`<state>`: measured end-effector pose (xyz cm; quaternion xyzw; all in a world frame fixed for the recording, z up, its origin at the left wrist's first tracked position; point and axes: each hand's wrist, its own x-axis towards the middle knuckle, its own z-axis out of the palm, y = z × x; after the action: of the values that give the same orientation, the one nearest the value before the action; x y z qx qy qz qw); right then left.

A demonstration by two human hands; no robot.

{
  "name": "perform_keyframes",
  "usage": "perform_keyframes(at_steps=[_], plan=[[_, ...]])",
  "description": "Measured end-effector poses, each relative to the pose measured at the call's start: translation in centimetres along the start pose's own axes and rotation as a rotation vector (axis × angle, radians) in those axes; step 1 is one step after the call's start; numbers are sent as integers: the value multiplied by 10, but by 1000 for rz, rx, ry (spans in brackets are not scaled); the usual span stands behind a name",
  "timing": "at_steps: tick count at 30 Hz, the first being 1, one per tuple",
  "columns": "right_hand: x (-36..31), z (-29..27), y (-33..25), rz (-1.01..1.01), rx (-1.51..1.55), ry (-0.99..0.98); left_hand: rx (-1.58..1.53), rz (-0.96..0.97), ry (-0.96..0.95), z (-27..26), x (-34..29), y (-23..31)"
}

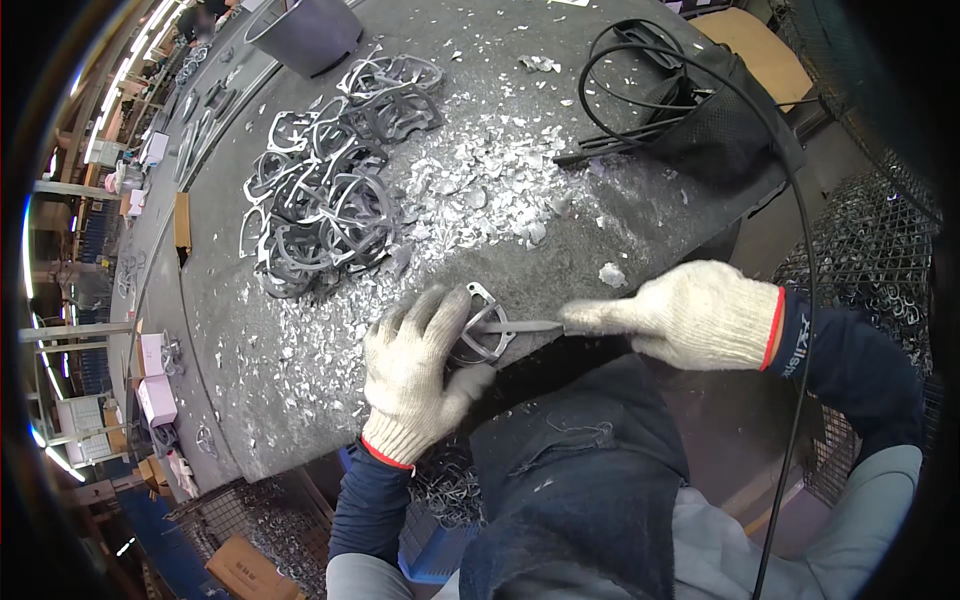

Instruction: The person files the edges of a small metal part by hand with a hand file to remove burrs and smooth the finish.

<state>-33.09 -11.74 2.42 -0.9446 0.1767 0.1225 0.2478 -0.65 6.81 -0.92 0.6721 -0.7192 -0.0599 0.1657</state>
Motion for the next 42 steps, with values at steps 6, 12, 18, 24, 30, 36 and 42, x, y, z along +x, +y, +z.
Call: perform_keyframes(at_steps=[6,12,18,24,30,36,42], plan=[[-16,7,-23,86,10,48,-21,2,21,8,3,5],[-28,25,-53,150,643,-177,-126,-70,127,22,-10,12],[-28,22,-60,381,1791,-569,-98,-33,225,27,-12,15],[-25,5,-68,408,1804,-574,-105,-6,229,27,-10,13],[-26,-5,-68,18,229,2,-142,1,190,23,-5,8],[-21,-26,-58,-22,-532,411,-163,-2,-46,-6,20,0],[-2,-47,-58,371,-377,290,-461,27,-203,-18,47,-18]])
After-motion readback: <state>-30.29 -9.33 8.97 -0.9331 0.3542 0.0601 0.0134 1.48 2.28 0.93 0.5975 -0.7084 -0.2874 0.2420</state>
